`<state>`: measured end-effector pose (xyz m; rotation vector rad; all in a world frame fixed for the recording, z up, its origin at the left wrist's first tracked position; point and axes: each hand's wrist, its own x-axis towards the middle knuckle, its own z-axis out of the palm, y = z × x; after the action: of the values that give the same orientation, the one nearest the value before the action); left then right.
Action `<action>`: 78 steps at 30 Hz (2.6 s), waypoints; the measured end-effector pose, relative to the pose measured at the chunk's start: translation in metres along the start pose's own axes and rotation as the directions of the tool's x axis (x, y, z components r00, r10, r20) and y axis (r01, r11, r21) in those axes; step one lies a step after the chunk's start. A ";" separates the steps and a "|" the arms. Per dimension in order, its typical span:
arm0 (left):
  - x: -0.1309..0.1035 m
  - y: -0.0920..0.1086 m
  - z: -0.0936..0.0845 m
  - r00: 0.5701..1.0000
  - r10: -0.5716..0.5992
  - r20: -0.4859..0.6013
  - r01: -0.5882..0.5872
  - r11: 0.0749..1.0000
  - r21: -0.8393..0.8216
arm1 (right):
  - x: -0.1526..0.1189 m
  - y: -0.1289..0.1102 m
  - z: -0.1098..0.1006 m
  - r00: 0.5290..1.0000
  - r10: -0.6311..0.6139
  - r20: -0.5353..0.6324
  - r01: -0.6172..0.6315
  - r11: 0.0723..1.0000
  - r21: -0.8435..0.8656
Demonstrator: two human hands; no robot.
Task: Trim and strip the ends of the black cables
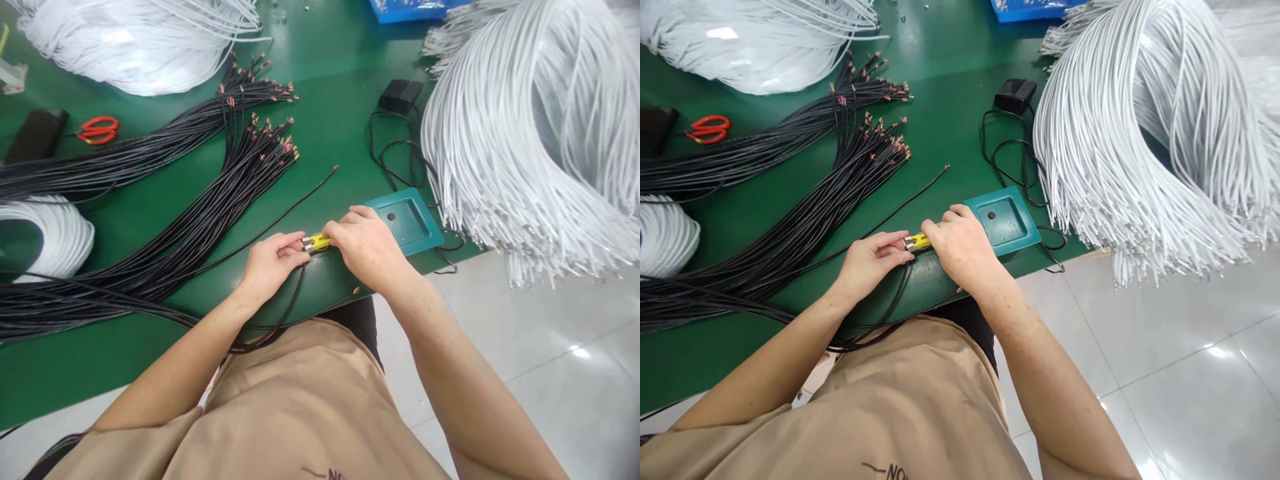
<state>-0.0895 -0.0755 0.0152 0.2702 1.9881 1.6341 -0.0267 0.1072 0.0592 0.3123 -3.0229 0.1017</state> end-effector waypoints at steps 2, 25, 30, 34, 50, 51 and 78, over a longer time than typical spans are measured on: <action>0.000 0.001 0.001 1.000 0.004 0.003 -0.004 1.000 0.004 | -0.001 0.000 -0.003 1.000 -0.008 0.009 0.008 1.000 0.020; -0.031 0.022 -0.022 0.998 0.053 -0.037 -0.057 0.989 -0.133 | -0.011 -0.063 0.002 0.887 0.461 -0.025 -0.279 0.578 0.767; -0.043 0.027 -0.020 0.994 0.106 0.010 -0.104 0.987 -0.124 | -0.011 -0.079 0.007 0.814 0.544 0.203 -0.193 -0.077 0.978; -0.050 0.033 -0.015 0.994 0.106 0.040 -0.100 0.985 -0.142 | -0.013 -0.082 0.004 0.816 0.501 0.286 -0.069 -0.407 0.911; -0.060 0.039 -0.015 0.951 -0.013 0.308 0.026 0.999 -0.039 | -0.045 -0.055 -0.034 0.844 0.536 0.010 -0.073 0.097 0.993; -0.057 0.041 -0.021 0.938 -0.037 0.344 0.024 0.999 0.042 | -0.048 -0.052 -0.040 0.837 0.547 -0.011 -0.068 0.124 0.990; 0.141 0.077 0.039 0.950 0.244 0.196 -0.310 0.662 0.682 | -0.024 -0.107 0.061 0.985 0.173 0.000 -0.141 0.804 0.577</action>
<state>-0.2006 0.0435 0.0443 0.9614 2.5208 0.8851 0.0135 0.0031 0.0018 0.0903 -2.8787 1.0355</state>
